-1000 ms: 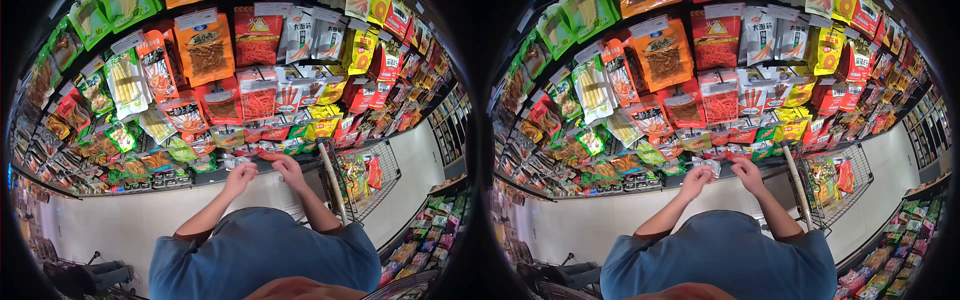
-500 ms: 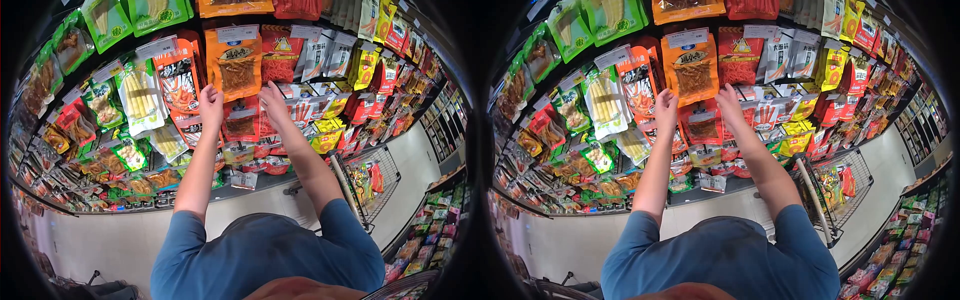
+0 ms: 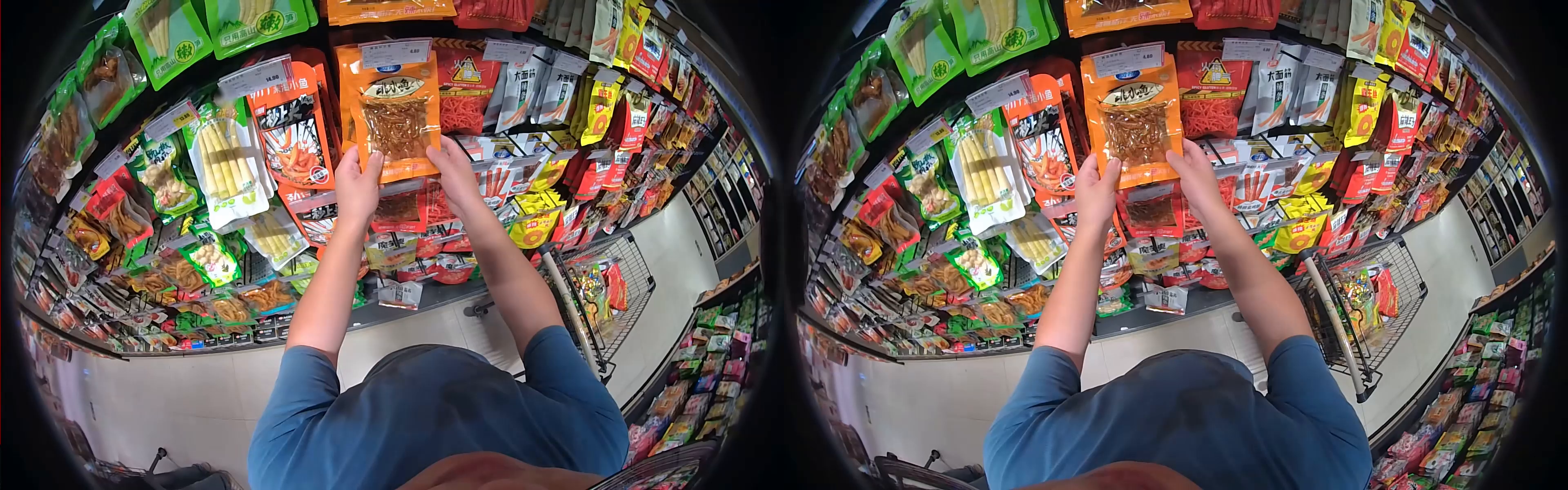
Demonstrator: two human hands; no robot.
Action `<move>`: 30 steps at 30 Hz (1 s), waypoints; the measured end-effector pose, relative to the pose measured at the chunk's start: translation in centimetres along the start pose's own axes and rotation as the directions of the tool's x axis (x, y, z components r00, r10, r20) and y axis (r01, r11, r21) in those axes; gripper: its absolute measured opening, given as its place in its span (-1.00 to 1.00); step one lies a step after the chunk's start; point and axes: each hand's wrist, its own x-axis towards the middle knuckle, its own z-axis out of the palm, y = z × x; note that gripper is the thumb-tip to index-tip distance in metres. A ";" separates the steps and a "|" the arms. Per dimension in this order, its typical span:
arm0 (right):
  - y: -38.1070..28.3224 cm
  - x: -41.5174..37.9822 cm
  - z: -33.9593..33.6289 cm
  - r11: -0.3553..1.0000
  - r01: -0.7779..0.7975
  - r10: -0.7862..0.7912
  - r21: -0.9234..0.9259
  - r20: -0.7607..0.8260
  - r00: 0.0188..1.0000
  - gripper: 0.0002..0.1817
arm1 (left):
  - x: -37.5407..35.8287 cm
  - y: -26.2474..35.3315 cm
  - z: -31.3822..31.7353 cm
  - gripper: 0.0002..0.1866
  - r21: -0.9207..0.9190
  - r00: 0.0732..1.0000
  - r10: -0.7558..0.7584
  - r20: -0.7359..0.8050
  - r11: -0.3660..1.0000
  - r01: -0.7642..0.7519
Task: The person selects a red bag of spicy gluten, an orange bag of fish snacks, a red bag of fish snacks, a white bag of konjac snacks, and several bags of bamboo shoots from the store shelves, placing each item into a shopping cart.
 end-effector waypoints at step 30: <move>8.8 -24.7 -11.7 0.894 -0.444 0.435 -0.069 -0.107 0.894 -0.76 | -23.7 -10.4 -2.7 -0.67 0.048 0.766 -0.554 0.326 0.819 0.572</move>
